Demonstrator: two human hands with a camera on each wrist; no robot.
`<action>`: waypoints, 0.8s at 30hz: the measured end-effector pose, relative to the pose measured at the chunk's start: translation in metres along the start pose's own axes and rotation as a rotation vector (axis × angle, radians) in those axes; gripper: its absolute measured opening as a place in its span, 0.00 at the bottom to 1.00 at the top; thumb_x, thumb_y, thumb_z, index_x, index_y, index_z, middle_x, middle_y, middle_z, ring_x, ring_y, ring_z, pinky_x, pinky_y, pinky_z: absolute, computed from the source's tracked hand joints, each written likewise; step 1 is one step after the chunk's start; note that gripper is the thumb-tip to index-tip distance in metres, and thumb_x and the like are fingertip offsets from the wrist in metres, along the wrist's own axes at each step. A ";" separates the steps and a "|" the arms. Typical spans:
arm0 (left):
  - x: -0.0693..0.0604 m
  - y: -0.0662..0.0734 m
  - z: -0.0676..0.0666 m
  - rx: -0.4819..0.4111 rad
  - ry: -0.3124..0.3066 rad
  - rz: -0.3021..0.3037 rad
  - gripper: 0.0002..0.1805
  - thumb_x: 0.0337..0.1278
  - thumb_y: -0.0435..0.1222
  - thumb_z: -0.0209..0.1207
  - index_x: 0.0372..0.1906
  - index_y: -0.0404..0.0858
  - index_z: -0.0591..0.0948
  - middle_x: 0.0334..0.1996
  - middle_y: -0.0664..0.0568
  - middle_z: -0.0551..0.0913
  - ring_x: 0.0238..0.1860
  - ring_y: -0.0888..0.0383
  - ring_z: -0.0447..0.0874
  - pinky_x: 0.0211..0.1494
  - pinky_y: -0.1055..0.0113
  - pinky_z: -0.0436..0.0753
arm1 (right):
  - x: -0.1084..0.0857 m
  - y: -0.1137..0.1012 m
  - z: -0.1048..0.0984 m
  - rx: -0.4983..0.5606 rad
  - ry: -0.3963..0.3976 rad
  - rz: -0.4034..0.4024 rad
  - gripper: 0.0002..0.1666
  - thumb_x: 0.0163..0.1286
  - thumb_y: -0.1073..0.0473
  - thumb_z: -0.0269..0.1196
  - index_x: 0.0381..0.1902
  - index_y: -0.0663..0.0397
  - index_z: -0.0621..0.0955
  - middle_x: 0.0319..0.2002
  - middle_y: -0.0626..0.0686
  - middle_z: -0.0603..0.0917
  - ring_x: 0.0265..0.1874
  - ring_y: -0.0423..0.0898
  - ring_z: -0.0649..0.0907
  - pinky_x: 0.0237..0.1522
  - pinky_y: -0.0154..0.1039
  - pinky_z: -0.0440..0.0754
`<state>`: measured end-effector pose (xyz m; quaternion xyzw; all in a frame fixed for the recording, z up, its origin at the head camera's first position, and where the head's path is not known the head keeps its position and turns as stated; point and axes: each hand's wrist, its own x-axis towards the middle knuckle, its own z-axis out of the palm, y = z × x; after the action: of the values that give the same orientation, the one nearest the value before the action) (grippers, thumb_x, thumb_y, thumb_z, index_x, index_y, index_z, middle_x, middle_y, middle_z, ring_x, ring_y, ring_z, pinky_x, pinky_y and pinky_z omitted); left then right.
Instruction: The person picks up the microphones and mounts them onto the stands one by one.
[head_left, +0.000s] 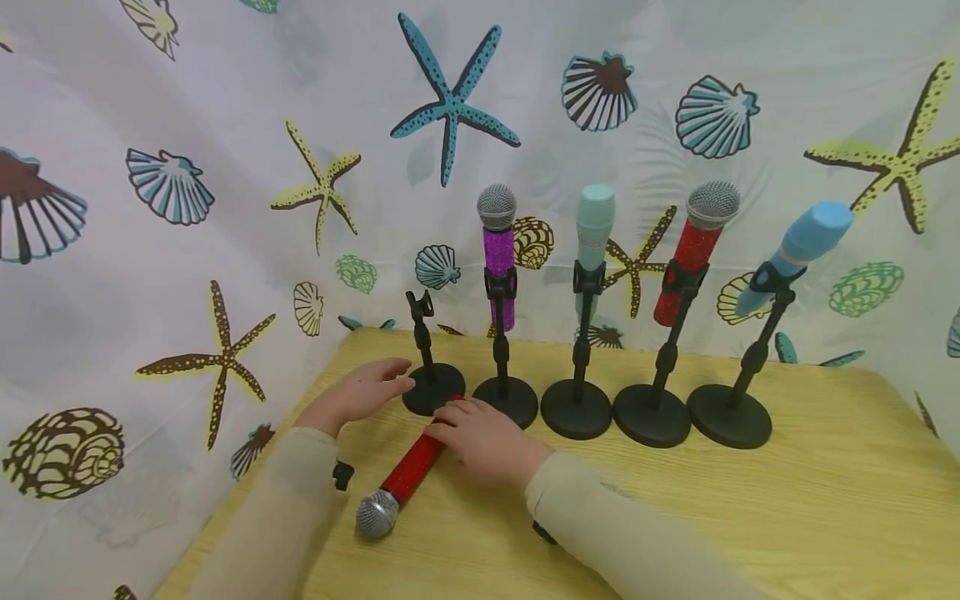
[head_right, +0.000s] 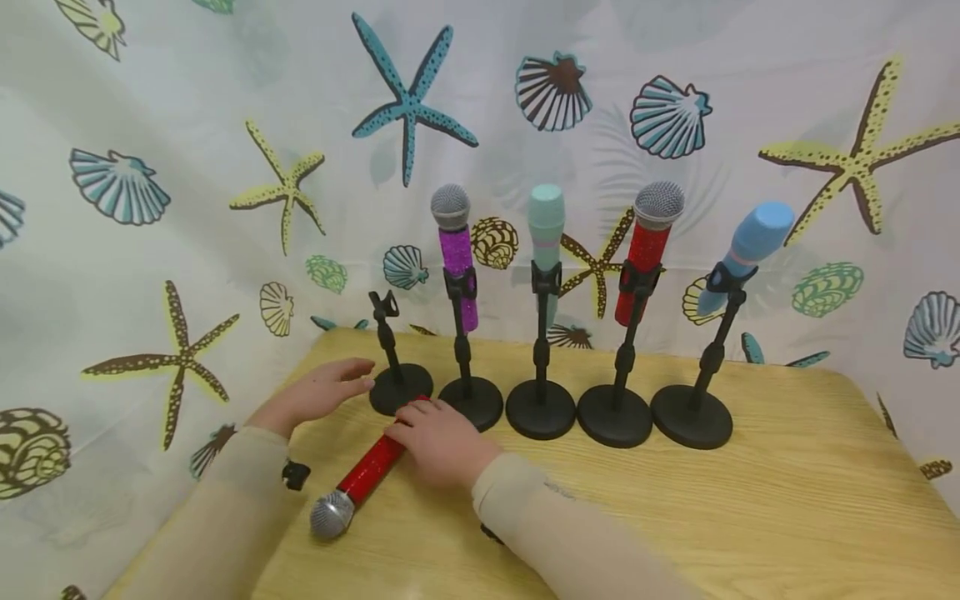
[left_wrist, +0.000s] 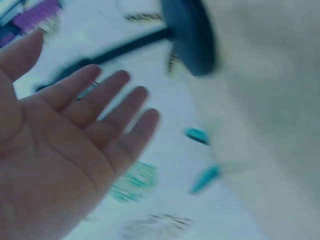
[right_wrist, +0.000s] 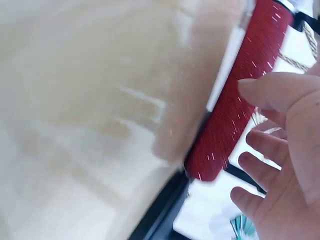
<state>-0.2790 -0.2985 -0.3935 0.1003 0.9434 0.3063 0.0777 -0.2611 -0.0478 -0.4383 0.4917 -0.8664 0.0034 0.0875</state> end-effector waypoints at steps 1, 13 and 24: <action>0.001 -0.009 -0.001 -0.027 0.014 0.006 0.35 0.76 0.53 0.51 0.76 0.37 0.65 0.73 0.40 0.67 0.72 0.39 0.64 0.69 0.42 0.66 | 0.005 -0.004 0.002 -0.009 -0.014 -0.015 0.29 0.71 0.53 0.65 0.69 0.39 0.75 0.67 0.48 0.75 0.69 0.49 0.70 0.71 0.50 0.64; 0.017 -0.043 0.002 -0.201 0.103 0.029 0.34 0.75 0.55 0.52 0.76 0.42 0.64 0.72 0.45 0.69 0.71 0.44 0.67 0.70 0.44 0.67 | 0.019 -0.010 0.002 -0.004 -0.099 -0.059 0.18 0.71 0.54 0.68 0.56 0.29 0.83 0.53 0.37 0.84 0.58 0.43 0.79 0.67 0.45 0.69; 0.045 -0.011 0.006 -0.324 0.229 0.101 0.33 0.78 0.50 0.51 0.79 0.42 0.61 0.72 0.44 0.69 0.73 0.44 0.65 0.73 0.44 0.62 | -0.019 0.026 -0.029 0.289 0.009 0.072 0.23 0.68 0.56 0.70 0.59 0.36 0.80 0.51 0.38 0.83 0.49 0.40 0.80 0.58 0.40 0.77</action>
<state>-0.3229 -0.2932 -0.4087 0.0983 0.8783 0.4669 -0.0306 -0.2697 -0.0155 -0.4105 0.4678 -0.8735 0.1335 0.0196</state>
